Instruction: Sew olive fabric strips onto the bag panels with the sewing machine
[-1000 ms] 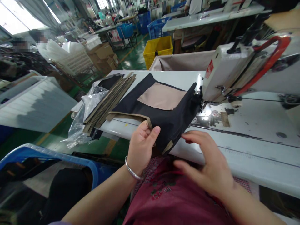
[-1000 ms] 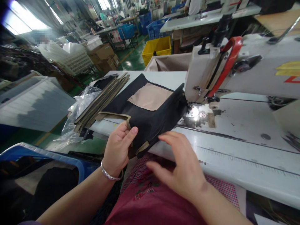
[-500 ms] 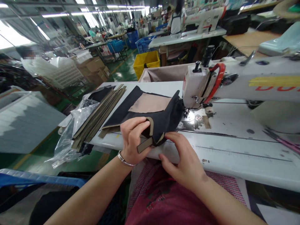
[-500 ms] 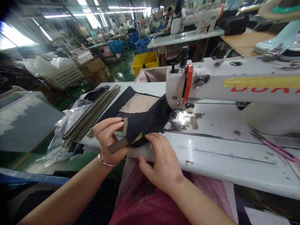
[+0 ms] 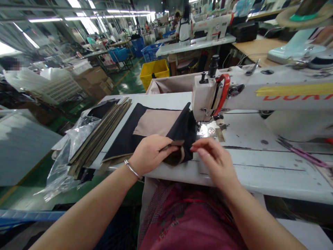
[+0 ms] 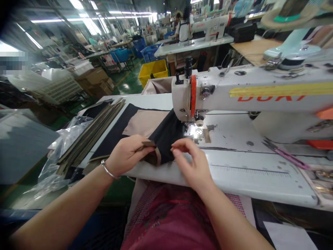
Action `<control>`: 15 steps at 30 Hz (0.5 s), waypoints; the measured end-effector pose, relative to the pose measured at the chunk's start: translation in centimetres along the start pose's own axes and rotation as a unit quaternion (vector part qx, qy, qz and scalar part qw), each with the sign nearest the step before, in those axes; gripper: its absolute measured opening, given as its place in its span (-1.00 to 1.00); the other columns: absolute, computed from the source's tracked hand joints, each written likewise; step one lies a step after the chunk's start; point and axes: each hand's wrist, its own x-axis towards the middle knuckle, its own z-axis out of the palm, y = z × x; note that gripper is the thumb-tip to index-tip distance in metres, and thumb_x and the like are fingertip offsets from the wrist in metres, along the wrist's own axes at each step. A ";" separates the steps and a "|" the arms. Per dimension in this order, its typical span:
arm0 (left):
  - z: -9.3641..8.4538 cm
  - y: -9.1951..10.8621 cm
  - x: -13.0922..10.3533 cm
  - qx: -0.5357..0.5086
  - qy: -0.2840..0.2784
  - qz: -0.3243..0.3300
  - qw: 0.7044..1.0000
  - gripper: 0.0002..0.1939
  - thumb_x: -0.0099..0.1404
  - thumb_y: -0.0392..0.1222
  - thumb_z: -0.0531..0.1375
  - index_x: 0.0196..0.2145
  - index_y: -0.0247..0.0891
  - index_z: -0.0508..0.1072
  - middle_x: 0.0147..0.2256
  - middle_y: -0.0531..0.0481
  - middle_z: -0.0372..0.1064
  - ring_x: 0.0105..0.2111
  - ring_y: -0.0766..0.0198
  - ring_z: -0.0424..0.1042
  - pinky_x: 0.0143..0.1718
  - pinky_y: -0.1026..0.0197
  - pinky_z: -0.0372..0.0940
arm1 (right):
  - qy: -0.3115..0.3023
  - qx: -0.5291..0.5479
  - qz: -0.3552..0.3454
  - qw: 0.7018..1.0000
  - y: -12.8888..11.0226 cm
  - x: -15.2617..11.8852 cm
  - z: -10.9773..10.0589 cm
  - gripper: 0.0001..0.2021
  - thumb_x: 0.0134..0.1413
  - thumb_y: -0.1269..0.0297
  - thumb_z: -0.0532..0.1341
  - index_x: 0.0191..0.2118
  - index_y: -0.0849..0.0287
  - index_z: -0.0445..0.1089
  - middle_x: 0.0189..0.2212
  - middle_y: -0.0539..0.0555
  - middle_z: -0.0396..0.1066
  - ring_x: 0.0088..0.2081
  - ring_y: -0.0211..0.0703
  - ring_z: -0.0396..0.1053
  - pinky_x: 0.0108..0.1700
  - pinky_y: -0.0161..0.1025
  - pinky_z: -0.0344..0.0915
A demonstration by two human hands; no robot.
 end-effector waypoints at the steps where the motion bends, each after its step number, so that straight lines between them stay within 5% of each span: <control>1: 0.2 0.0 0.0 -0.009 0.001 -0.037 0.999 -0.68 0.39 -0.02 0.06 -0.39 -0.25 0.46 -0.48 0.02 0.39 -0.45 0.30 0.35 -0.38 0.27 0.18 | 0.027 0.067 0.055 0.996 0.3 0.6 -0.9 -0.75 0.24 0.08 0.05 -0.23 0.10 0.36 -0.35 0.08 0.44 -0.27 -0.10 0.42 -0.17 -0.13 0.37; 4: 0.7 0.2 0.3 -0.060 0.011 -0.126 0.990 -0.52 0.41 0.04 0.00 -0.59 -0.27 0.26 -0.62 0.12 0.10 -0.57 0.39 0.14 -0.50 0.29 0.01 | 0.056 0.217 0.176 0.959 1.3 2.7 -3.5 -0.53 0.26 -0.10 -0.07 -0.25 0.15 0.39 -0.34 0.15 0.43 -0.34 -0.12 0.41 -0.26 -0.14 0.40; 9: 0.8 -0.1 1.1 -0.156 0.019 -0.205 0.966 -0.47 0.40 0.09 -0.04 -0.63 -0.27 0.15 -0.62 0.12 -0.02 -0.57 0.39 0.03 -0.52 0.27 -0.06 | -0.014 0.256 0.229 0.939 2.4 5.0 -5.7 -0.71 0.23 0.02 0.08 -0.17 0.10 0.39 -0.09 0.16 0.44 -0.22 -0.11 0.42 -0.26 -0.14 0.39; 15: 0.8 -0.2 1.3 -0.203 0.023 -0.237 0.950 -0.48 0.38 0.09 -0.03 -0.64 -0.26 0.10 -0.61 0.11 -0.08 -0.57 0.40 -0.02 -0.53 0.28 -0.08 | 0.040 0.332 0.255 0.907 2.0 5.7 -5.4 -0.72 0.22 0.11 0.17 -0.44 0.11 0.17 -0.50 -0.01 0.17 -0.49 -0.37 0.17 -0.51 -0.29 0.14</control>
